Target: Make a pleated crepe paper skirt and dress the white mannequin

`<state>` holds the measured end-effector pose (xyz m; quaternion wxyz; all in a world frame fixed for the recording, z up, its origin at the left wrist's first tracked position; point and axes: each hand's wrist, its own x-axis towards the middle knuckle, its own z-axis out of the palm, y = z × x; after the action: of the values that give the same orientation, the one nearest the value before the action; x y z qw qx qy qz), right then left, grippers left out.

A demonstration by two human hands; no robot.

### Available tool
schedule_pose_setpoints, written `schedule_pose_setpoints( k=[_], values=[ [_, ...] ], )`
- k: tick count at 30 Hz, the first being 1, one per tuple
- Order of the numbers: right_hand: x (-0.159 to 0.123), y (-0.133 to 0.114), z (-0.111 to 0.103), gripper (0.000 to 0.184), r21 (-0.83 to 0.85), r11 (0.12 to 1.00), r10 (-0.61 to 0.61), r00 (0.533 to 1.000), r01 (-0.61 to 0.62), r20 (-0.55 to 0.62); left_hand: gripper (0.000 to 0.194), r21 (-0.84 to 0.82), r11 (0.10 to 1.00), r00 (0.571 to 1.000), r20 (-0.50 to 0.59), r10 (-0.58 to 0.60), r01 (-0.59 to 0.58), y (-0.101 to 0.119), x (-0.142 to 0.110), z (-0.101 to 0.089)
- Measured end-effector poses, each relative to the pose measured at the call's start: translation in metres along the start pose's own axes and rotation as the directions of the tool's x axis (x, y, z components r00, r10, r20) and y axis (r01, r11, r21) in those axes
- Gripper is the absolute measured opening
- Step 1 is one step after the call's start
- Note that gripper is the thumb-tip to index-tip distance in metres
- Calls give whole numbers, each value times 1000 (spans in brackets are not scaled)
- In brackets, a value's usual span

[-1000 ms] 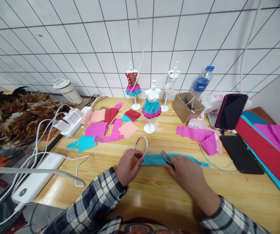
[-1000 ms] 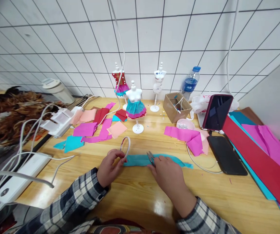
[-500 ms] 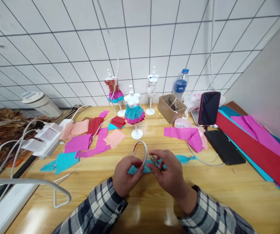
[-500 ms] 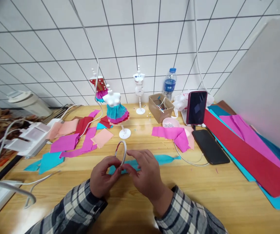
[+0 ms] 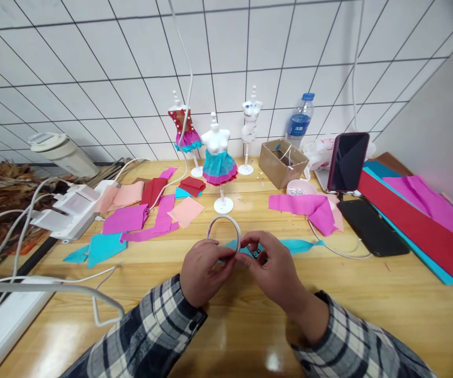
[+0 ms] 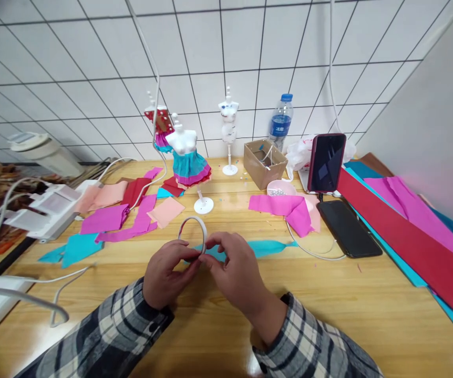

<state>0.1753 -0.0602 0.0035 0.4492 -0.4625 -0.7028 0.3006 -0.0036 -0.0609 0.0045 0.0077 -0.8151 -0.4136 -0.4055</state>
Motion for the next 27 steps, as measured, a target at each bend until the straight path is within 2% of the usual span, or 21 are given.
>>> schedule_pose_setpoints(
  k=[4, 8, 11, 13, 16, 20, 24, 27],
  values=[
    [0, 3, -1, 11, -21, 999, -30, 999, 31, 28, 4, 0, 999, 999, 8, -32, 32, 0, -1, 0],
    [-3, 4, -1, 10, -32, 995, -97, 991, 94, -88, 2, -27, 995, 995, -14, -100, 100, 1, 0, -4],
    [-4, 5, 1, 36, -60, 986, -163, 983, 158, -86, 1, -43, 991, 992, -12, -128, 127, 5, -1, -6],
    [-4, 6, 3, 40, -95, 974, -211, 976, 206, -49, 1, -53, 987, 988, -11, -152, 151, 7, -2, -6],
    [-4, 6, 5, 34, -106, 971, -222, 973, 215, -61, 1, -71, 977, 980, -2, -199, 199, 8, -3, -5],
    [-5, 3, 5, 18, -71, 982, -179, 980, 173, -87, 2, -51, 973, 974, -4, -228, 227, 6, -3, -3],
    [-2, 0, 1, 2, -53, 992, -123, 987, 118, -104, 2, -35, 982, 983, 20, -183, 184, 2, -3, -4],
    [2, 0, -7, 6, -106, 988, -126, 985, 114, -115, 10, -58, 991, 988, 105, -113, 119, -1, -3, -8]
  ],
)
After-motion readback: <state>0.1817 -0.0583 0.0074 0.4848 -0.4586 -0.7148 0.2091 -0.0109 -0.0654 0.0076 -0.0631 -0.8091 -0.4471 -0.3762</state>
